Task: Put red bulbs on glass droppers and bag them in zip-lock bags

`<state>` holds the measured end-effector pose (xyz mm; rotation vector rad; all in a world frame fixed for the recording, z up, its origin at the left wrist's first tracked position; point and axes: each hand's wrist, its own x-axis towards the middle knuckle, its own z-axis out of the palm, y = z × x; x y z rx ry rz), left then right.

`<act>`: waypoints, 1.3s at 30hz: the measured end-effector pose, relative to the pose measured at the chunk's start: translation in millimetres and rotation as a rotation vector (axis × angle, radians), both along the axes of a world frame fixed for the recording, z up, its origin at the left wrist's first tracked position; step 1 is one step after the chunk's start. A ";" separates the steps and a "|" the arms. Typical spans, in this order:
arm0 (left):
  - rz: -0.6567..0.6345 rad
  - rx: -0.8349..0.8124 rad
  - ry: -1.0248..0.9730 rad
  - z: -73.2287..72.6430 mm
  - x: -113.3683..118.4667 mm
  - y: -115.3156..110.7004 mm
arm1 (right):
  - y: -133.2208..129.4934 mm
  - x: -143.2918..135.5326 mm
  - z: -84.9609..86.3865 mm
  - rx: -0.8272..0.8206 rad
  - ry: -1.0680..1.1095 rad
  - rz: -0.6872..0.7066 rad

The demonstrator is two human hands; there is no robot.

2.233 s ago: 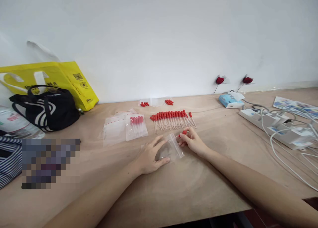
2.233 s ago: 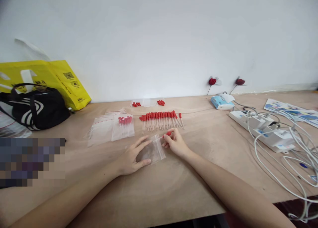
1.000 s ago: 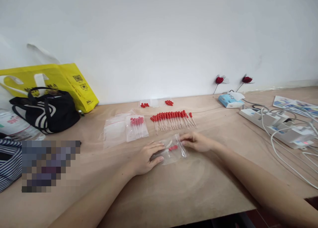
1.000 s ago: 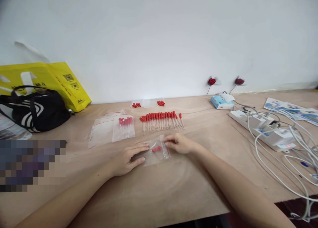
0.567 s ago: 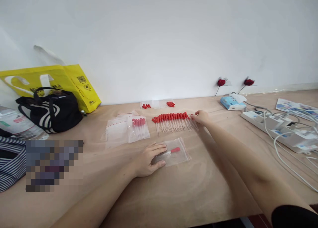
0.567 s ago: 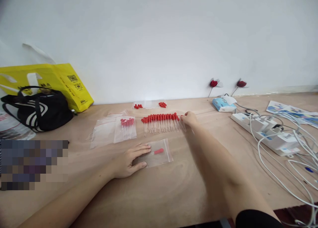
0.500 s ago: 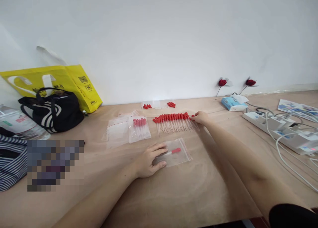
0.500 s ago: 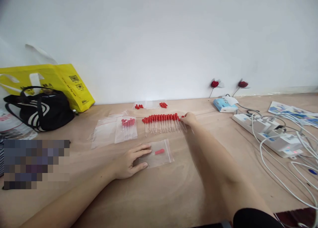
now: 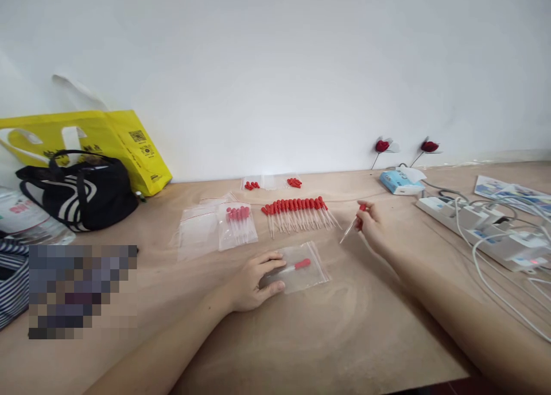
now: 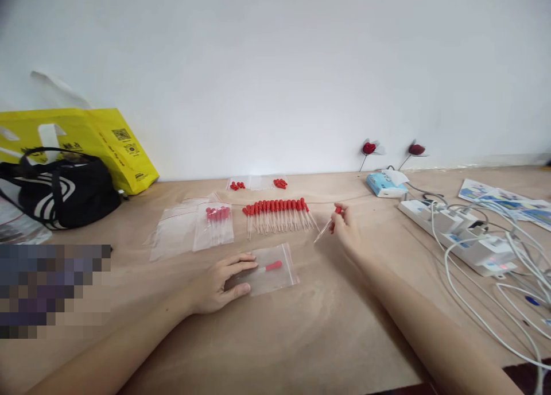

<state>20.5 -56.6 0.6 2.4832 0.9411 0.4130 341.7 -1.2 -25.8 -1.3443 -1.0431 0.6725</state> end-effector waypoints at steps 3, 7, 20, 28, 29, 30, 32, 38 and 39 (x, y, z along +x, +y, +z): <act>-0.013 -0.006 0.020 -1.4 -1.5 0.7 | -17.2 -25.3 -9.5 0.014 0.085 0.066; -0.021 -0.009 0.036 -2.9 -3.2 0.8 | -26.7 -45.8 -11.3 0.025 0.117 0.065; -0.002 -0.016 0.071 4.8 -0.9 -2.1 | -45.5 -72.2 -5.8 -0.069 0.301 0.297; -0.014 -0.032 0.055 6.6 -0.1 -1.7 | -47.8 -71.9 -9.7 -0.060 -0.148 0.585; -0.015 -0.033 0.059 6.3 -0.2 -1.6 | -48.0 -72.7 -9.4 -0.060 -0.207 0.589; -0.013 -0.033 0.065 5.7 -0.5 -1.5 | -48.4 -74.0 -8.7 -0.059 -0.270 0.584; -0.009 -0.030 0.077 4.0 -1.3 -1.0 | -50.0 -77.4 -6.5 -0.039 -0.406 0.555; -0.044 0.043 0.052 -1.3 -3.0 8.2 | -39.0 -71.1 1.0 0.032 -0.618 0.520; -0.049 0.074 0.029 -1.8 -2.9 10.9 | -31.4 -65.5 2.0 0.019 -0.617 0.461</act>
